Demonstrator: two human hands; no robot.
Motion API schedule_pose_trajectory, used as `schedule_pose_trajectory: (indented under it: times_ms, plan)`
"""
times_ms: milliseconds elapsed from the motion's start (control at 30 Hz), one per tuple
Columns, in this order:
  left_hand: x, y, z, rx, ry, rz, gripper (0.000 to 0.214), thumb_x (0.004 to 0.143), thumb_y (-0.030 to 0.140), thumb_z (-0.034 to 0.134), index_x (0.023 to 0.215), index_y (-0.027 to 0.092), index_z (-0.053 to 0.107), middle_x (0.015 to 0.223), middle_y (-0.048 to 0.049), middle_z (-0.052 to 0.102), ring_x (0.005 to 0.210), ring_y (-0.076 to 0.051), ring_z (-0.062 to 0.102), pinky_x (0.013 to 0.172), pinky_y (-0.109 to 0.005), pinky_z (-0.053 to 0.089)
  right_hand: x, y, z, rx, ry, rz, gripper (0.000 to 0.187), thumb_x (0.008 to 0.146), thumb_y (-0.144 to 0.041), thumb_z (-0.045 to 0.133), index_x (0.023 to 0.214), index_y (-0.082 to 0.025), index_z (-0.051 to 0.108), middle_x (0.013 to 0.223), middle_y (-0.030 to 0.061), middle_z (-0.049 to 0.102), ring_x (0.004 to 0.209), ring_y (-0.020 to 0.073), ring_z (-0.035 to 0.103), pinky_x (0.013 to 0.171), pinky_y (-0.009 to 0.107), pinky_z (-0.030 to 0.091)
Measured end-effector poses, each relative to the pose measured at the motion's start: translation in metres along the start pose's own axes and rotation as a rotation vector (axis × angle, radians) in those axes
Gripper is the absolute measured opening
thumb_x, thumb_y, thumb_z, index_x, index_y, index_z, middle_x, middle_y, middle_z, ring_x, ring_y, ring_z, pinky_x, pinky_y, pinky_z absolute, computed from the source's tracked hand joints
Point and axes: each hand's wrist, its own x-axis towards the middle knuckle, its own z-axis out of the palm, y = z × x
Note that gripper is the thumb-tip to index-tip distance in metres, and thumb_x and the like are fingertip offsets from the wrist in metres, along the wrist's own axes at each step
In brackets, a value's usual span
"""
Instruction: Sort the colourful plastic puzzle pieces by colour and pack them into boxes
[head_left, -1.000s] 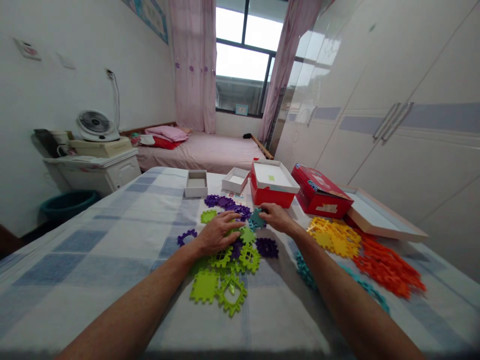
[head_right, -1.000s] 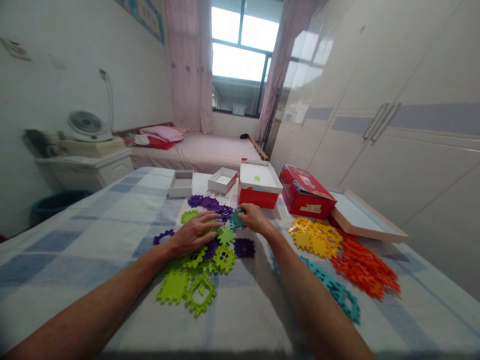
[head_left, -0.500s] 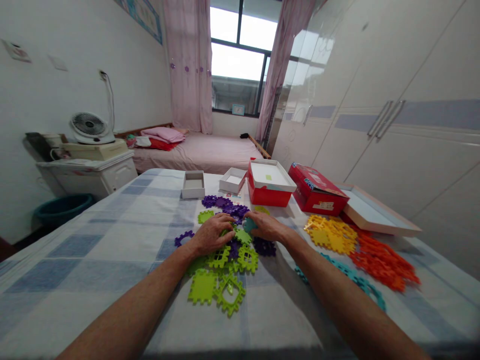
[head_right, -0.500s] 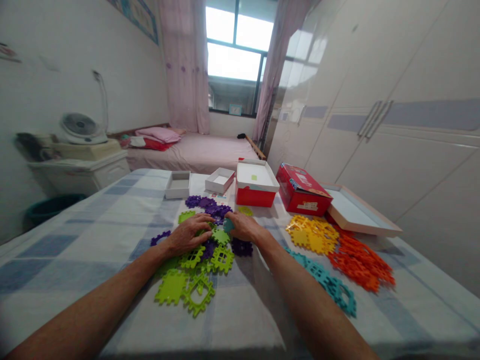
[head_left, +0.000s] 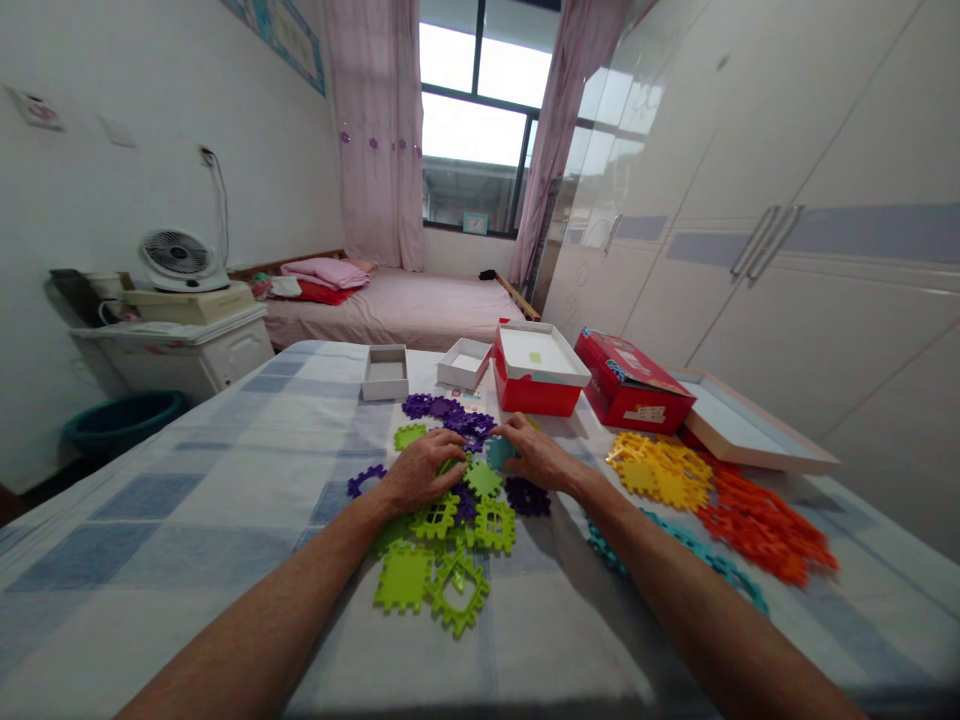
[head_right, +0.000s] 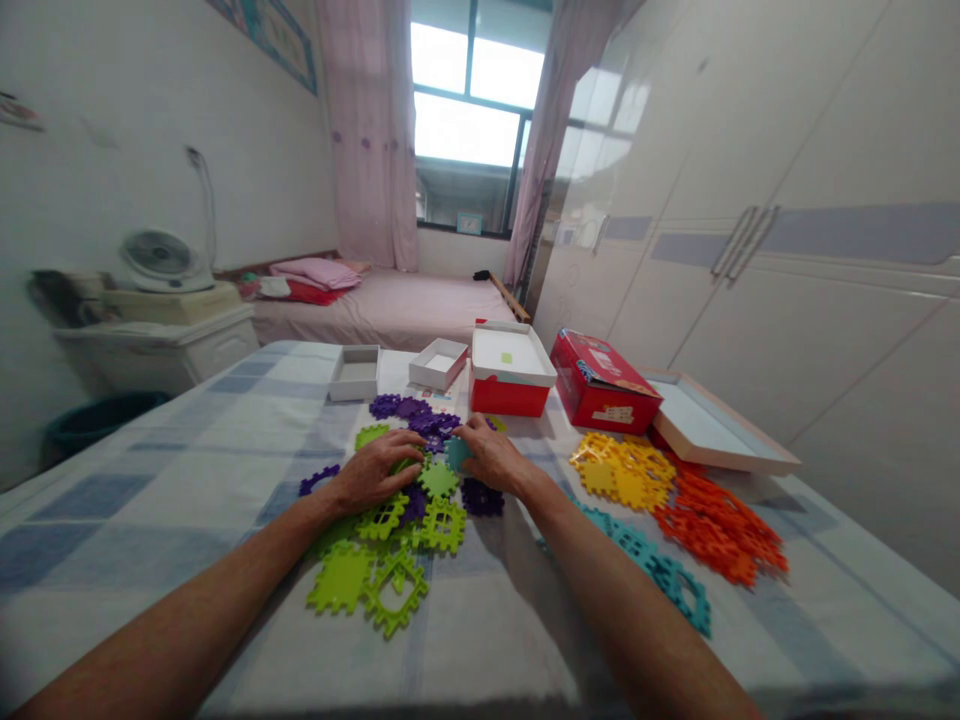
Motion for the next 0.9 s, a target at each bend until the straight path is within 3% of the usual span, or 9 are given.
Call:
schedule_pose_trajectory:
  times_ms: [167, 267, 367, 433, 533, 600, 733, 900]
  plan:
    - [0.0, -0.001, 0.001, -0.002, 0.0, -0.011, 0.017, 0.083, 0.026, 0.054, 0.084, 0.019, 0.069, 0.105, -0.0089, 0.068, 0.102, -0.021, 0.061, 0.092, -0.038, 0.049, -0.003, 0.005, -0.002, 0.061, 0.027, 0.027, 0.021, 0.071, -0.006, 0.057, 0.09, -0.014, 0.058, 0.103, 0.0081, 0.051, 0.093, 0.0177, 0.05, 0.082, 0.028, 0.04]
    - [-0.001, -0.002, 0.002, -0.003, 0.0, -0.007, 0.017, 0.083, 0.026, 0.054, 0.085, 0.018, 0.07, 0.105, -0.0092, 0.068, 0.102, -0.021, 0.061, 0.092, -0.038, 0.049, -0.003, 0.009, -0.005, 0.241, 0.041, 0.057, 0.013, 0.068, -0.005, 0.059, 0.078, -0.014, 0.058, 0.091, 0.0045, 0.053, 0.085, 0.0158, 0.049, 0.08, 0.028, 0.039]
    - [-0.001, -0.003, 0.002, -0.003, -0.001, 0.004, 0.019, 0.084, 0.026, 0.053, 0.087, 0.018, 0.07, 0.105, -0.0097, 0.068, 0.102, -0.021, 0.061, 0.092, -0.038, 0.049, -0.004, 0.008, -0.009, 0.446, 0.034, 0.105, 0.005, 0.072, -0.017, 0.06, 0.076, -0.015, 0.058, 0.079, 0.0005, 0.053, 0.074, 0.0127, 0.05, 0.072, 0.027, 0.041]
    - [-0.001, -0.004, 0.002, 0.0, 0.0, 0.009, 0.019, 0.085, 0.026, 0.052, 0.088, 0.018, 0.07, 0.105, -0.0097, 0.068, 0.101, -0.021, 0.061, 0.091, -0.038, 0.05, -0.004, 0.005, -0.012, 0.703, 0.009, 0.154, 0.017, 0.075, -0.03, 0.061, 0.082, -0.015, 0.058, 0.076, -0.0007, 0.055, 0.069, 0.0115, 0.052, 0.067, 0.025, 0.043]
    - [-0.001, -0.004, 0.003, 0.007, 0.002, 0.011, 0.019, 0.084, 0.026, 0.052, 0.087, 0.018, 0.07, 0.106, -0.0097, 0.068, 0.101, -0.021, 0.062, 0.091, -0.038, 0.05, -0.007, 0.0, -0.018, 1.16, 0.047, 0.266, 0.033, 0.068, -0.042, 0.069, 0.085, -0.016, 0.058, 0.078, 0.0, 0.058, 0.069, 0.0104, 0.055, 0.064, 0.023, 0.044]
    - [-0.001, -0.004, 0.002, 0.008, 0.001, 0.007, 0.019, 0.084, 0.026, 0.052, 0.087, 0.019, 0.07, 0.106, -0.0094, 0.068, 0.101, -0.021, 0.062, 0.091, -0.038, 0.05, -0.014, -0.002, -0.026, 1.284, 0.11, 0.312, 0.036, 0.065, -0.043, 0.073, 0.086, -0.017, 0.059, 0.081, 0.0014, 0.061, 0.069, 0.01, 0.055, 0.063, 0.022, 0.045]
    - [-0.001, -0.004, 0.002, 0.0, -0.001, -0.008, 0.021, 0.084, 0.029, 0.051, 0.086, 0.02, 0.07, 0.105, -0.009, 0.069, 0.101, -0.021, 0.062, 0.091, -0.039, 0.05, -0.053, 0.002, -0.056, 1.22, 0.206, 0.304, 0.036, 0.07, -0.044, 0.072, 0.092, -0.017, 0.062, 0.088, 0.0034, 0.064, 0.072, 0.0109, 0.057, 0.065, 0.024, 0.047]
    - [-0.001, -0.007, 0.002, -0.004, -0.033, -0.021, 0.026, 0.085, 0.034, 0.049, 0.088, 0.02, 0.071, 0.108, -0.0088, 0.068, 0.103, -0.022, 0.062, 0.093, -0.04, 0.049, -0.139, 0.022, -0.09, 0.798, 0.423, 0.472, 0.037, 0.072, -0.049, 0.068, 0.093, -0.019, 0.062, 0.088, 0.0033, 0.064, 0.074, 0.0148, 0.059, 0.065, 0.027, 0.047]
